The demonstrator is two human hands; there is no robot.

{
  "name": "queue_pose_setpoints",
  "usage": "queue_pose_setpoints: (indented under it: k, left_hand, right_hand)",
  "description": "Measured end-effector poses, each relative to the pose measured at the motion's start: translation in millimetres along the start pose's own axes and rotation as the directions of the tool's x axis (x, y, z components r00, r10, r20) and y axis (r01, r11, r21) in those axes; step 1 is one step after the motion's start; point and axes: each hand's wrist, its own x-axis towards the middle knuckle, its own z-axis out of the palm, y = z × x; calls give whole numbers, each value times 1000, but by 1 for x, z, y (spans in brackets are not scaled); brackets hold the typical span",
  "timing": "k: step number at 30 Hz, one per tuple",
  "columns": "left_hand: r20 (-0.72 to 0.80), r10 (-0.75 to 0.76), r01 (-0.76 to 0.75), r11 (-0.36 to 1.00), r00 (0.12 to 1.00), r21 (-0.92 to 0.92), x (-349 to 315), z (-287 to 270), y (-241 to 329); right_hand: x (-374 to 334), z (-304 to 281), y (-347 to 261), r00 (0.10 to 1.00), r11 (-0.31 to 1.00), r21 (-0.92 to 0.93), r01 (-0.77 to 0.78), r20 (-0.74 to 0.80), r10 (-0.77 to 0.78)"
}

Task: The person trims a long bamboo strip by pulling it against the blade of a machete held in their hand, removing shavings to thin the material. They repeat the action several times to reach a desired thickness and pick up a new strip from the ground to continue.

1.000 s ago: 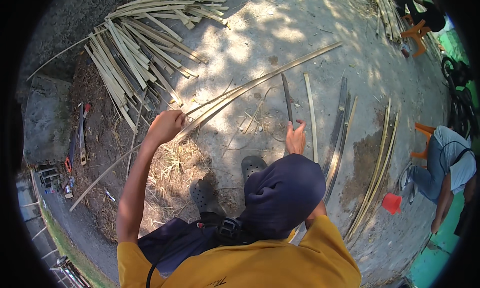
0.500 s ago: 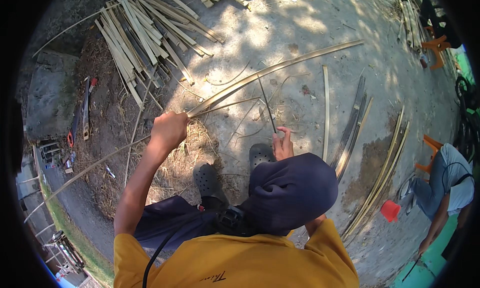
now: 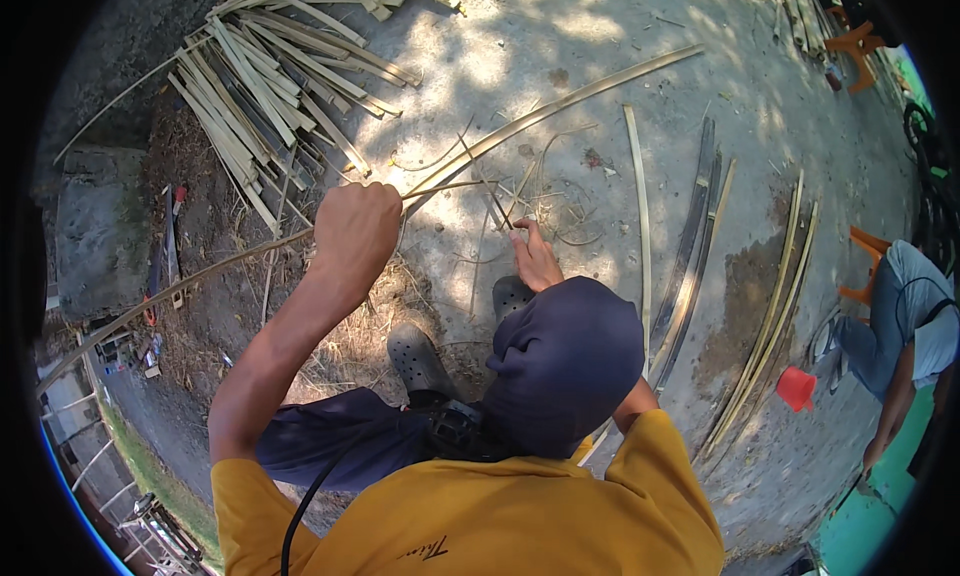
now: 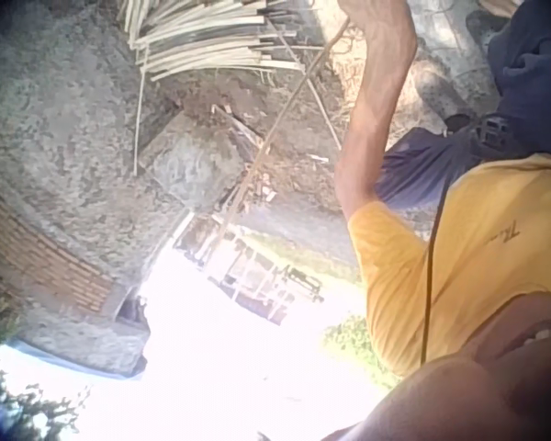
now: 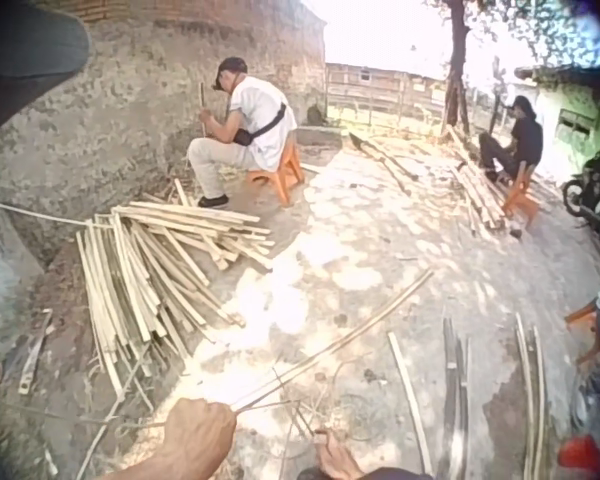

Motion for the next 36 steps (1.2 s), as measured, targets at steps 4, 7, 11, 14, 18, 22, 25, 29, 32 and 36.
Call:
queue_pose_setpoints:
  k: [4,7,11,14,18,22,25,29,32,36]
  left_hand:
    - [-54,2,-1,1000,999,23,0,3,2]
    - [-42,17,-16,999,999,34,0,-4,9]
    - [-19,-51,51,998,999,31,2,-6,8]
    - [-48,1,0,1000,999,15,-3,-3,8]
    - [-53,4,-3,1000,999,14,-5,4,13]
    - [-65,-28,27,1000,998,-11,-16,7,9]
    - [-74,5,-7,1000,997,-15,-19,9,17]
    - [-108,-12,18,999,994,50,-24,12,16]
    - [-94,-9,7,1000,996,-17,-23,11,22]
    - [-86,-5,1,999,996,-37,-29,20,22]
  right_hand:
    - [-1,6,-1,1000,1000,21,7,-6,-7]
    - [0,4,11,995,997,-8,83,-48,-83]
    - [-3,3,3,996,996,-31,82,-34,-83]
    - [-6,0,2,997,996,-41,76,-20,-77]
    - [0,-10,13,997,994,-94,60,-41,-64]
    - [-10,-15,-1,999,999,-33,-1,36,2]
    - [-3,-26,25,993,979,-179,96,-46,-106]
    - [-5,-25,14,994,968,-226,105,2,-107]
    - [-2,-29,42,993,980,-169,106,-38,-114]
    - [-3,-30,38,997,985,-162,57,-48,-65]
